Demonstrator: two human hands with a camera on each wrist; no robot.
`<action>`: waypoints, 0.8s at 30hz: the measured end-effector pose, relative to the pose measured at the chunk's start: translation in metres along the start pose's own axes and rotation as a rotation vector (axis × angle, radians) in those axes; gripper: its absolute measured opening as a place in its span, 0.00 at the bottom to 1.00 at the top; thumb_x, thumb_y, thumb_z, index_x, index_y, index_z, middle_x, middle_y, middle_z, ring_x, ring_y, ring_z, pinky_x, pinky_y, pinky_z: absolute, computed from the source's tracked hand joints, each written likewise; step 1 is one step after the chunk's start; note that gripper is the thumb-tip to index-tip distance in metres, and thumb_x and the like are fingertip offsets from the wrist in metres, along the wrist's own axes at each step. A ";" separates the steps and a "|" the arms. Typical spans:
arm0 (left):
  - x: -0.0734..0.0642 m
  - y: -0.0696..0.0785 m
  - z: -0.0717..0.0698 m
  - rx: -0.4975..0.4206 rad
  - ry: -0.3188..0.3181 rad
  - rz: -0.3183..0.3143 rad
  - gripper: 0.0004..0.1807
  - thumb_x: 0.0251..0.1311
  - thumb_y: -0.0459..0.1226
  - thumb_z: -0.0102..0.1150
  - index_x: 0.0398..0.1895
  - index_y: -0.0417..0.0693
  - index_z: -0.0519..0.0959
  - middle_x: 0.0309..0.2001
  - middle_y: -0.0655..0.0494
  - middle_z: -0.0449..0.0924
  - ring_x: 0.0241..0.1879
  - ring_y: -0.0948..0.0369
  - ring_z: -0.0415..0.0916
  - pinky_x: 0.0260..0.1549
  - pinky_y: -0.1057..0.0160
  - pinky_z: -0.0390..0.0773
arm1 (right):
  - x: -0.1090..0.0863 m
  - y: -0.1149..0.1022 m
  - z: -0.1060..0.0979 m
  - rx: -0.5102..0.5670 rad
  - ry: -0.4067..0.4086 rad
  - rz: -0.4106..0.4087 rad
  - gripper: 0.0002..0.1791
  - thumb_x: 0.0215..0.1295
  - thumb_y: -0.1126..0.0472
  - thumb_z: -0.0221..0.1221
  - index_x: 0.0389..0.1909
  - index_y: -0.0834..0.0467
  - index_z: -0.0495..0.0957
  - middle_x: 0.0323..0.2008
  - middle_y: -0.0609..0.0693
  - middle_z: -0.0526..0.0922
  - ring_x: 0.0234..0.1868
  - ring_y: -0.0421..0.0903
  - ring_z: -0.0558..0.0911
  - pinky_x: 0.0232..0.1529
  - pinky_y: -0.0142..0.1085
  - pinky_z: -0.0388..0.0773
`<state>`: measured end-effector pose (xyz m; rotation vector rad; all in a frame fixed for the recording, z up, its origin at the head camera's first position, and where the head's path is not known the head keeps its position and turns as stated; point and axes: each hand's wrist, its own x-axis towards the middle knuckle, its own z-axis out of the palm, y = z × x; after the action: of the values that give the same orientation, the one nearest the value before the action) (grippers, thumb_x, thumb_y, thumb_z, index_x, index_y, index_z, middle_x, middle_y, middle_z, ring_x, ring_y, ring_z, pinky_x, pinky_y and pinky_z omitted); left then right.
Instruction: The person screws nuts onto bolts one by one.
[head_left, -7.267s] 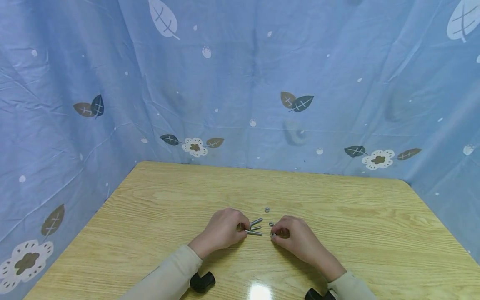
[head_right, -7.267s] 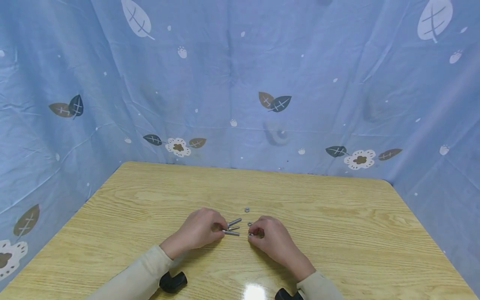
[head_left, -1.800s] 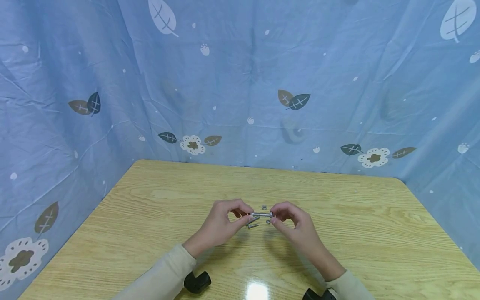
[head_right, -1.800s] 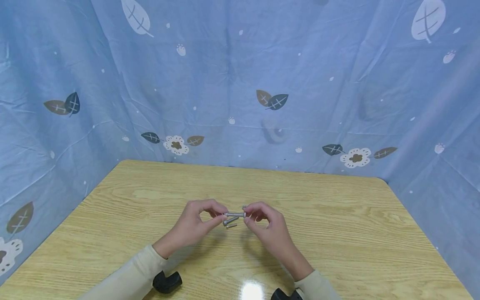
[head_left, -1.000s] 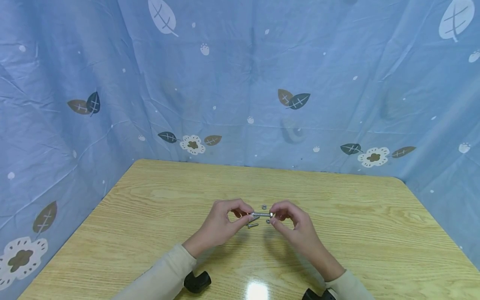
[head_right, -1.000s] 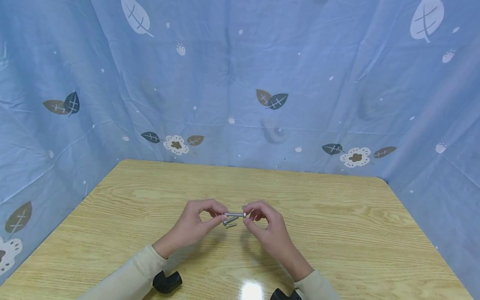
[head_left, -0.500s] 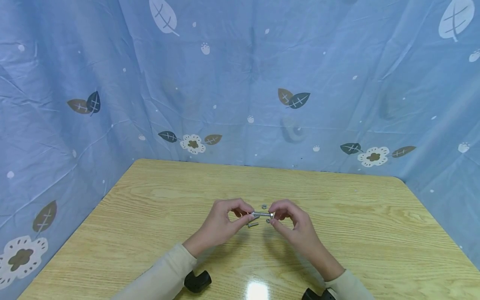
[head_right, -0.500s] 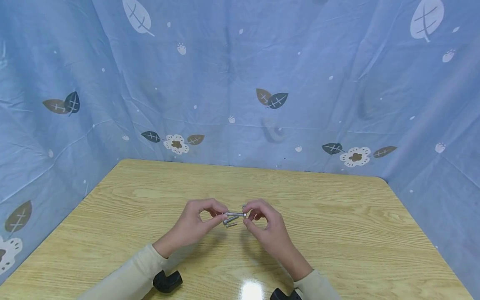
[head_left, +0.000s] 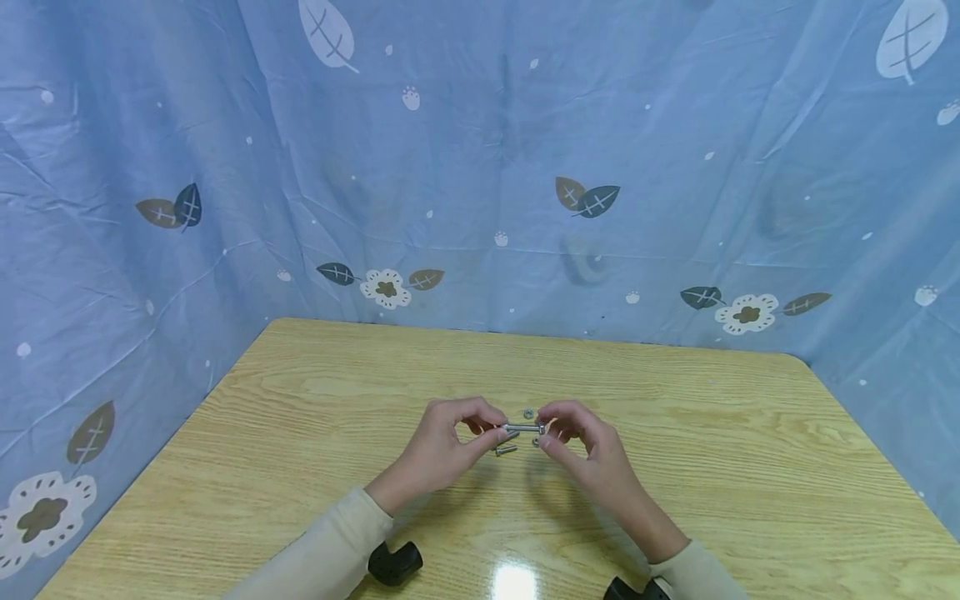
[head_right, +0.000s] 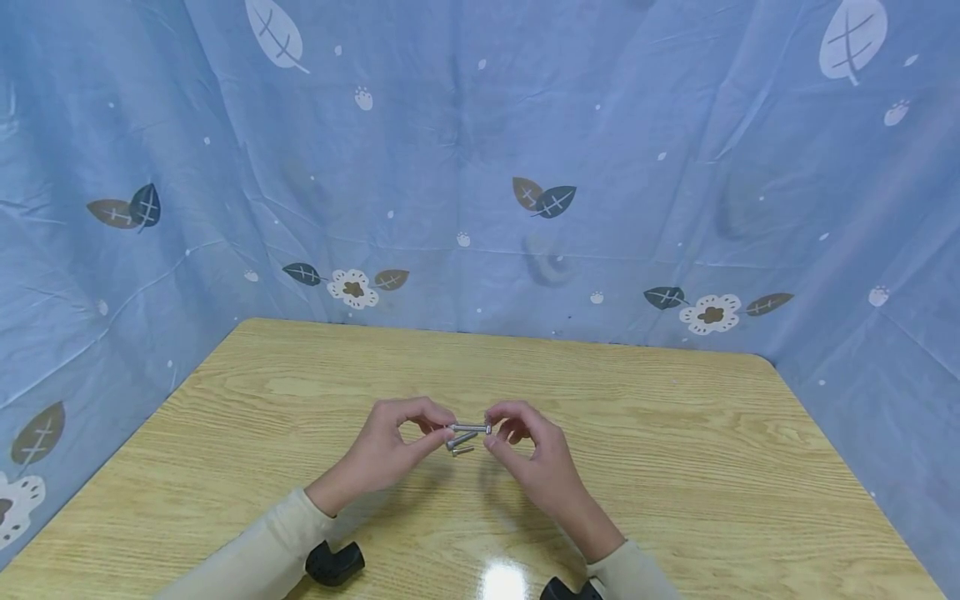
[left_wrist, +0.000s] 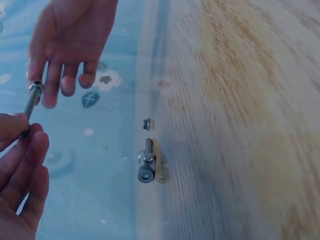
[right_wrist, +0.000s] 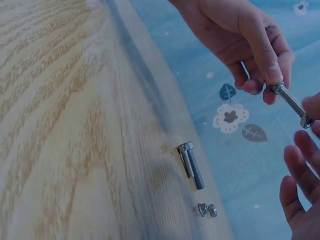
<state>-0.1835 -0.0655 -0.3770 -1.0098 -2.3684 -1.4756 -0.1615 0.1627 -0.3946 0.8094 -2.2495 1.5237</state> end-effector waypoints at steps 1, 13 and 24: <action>0.000 0.000 0.000 -0.002 0.000 0.000 0.04 0.60 0.35 0.65 0.36 0.54 0.84 0.38 0.55 0.87 0.33 0.70 0.79 0.37 0.66 0.81 | 0.000 0.000 0.000 -0.006 0.004 -0.011 0.15 0.64 0.70 0.60 0.50 0.56 0.76 0.43 0.54 0.80 0.38 0.40 0.78 0.40 0.33 0.77; 0.001 0.000 0.000 0.005 0.008 0.020 0.04 0.59 0.35 0.65 0.35 0.54 0.84 0.36 0.63 0.86 0.32 0.70 0.79 0.36 0.68 0.81 | 0.001 0.004 -0.001 -0.025 0.008 0.012 0.13 0.63 0.68 0.61 0.45 0.50 0.78 0.39 0.48 0.83 0.37 0.38 0.78 0.40 0.31 0.77; 0.002 0.000 0.000 -0.006 0.006 0.008 0.03 0.60 0.36 0.65 0.36 0.50 0.84 0.37 0.58 0.87 0.32 0.70 0.80 0.37 0.67 0.81 | 0.002 0.004 -0.003 0.004 -0.008 -0.020 0.14 0.62 0.71 0.61 0.48 0.57 0.76 0.44 0.51 0.80 0.39 0.40 0.77 0.41 0.31 0.76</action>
<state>-0.1848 -0.0644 -0.3762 -1.0143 -2.3547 -1.4811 -0.1662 0.1658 -0.3955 0.8387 -2.2379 1.5196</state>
